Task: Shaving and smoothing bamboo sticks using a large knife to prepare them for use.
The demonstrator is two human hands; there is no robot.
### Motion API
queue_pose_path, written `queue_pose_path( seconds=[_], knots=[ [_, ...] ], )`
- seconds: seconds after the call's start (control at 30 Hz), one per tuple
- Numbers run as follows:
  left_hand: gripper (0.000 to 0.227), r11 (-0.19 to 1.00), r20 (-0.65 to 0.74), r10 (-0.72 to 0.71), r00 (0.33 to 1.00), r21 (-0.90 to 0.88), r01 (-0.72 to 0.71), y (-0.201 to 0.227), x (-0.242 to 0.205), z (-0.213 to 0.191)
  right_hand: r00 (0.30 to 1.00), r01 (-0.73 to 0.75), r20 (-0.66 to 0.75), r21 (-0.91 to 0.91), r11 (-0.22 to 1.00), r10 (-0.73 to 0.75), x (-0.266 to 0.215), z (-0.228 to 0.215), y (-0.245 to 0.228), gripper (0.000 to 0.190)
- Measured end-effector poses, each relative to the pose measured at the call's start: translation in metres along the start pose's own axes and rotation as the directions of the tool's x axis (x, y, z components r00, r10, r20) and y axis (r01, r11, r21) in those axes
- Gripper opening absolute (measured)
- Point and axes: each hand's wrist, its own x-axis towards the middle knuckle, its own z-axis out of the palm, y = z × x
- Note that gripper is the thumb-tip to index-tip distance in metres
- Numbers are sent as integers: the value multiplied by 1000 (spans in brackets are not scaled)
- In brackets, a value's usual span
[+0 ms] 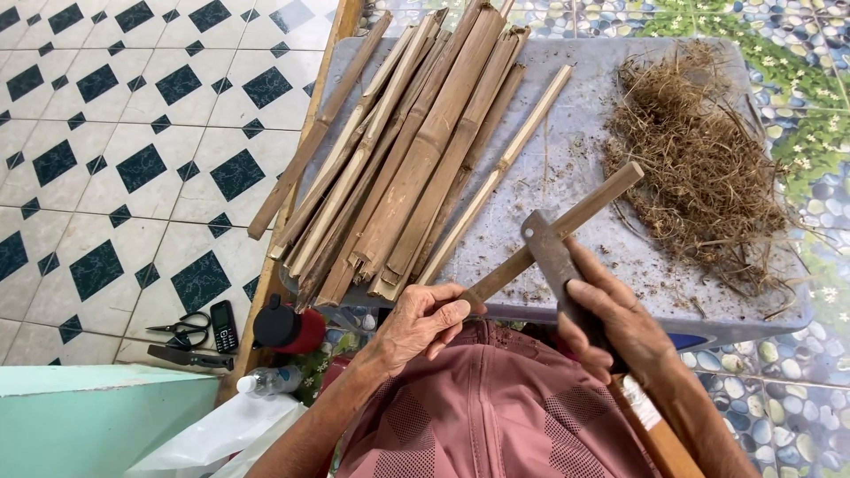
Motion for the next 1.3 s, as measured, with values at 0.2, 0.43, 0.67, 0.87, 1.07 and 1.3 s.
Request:
queue_pose_path(
  seconds=[0.2, 0.43, 0.67, 0.87, 1.07, 1.3],
  knots=[
    [31, 993, 99, -56, 994, 113, 45, 10, -5, -1, 979, -180, 131, 171, 969, 159, -8, 17, 11, 86],
    [29, 990, 128, -67, 989, 128, 51, 18, -7, -1, 999, -52, 16, 193, 980, 50, -8, -1, -23, 75],
    [24, 983, 156, -74, 985, 177, 46, 17, -11, -3, 999, 33, -10, 171, 985, -31, -14, -30, -33, 71],
    [27, 974, 153, -98, 983, 219, 63, 25, -14, -6, 946, 160, -278, -39, 986, -165, -29, -76, -65, 59],
    [23, 942, 30, 65, 997, 328, -71, 7, -1, 5, 983, 88, -170, 148, 985, -63, -20, -19, -46, 57],
    [18, 726, -55, 276, 960, 666, -171, 4, 9, 10, 957, -197, 258, 231, 953, 135, -1, 42, 9, 87]
  ],
)
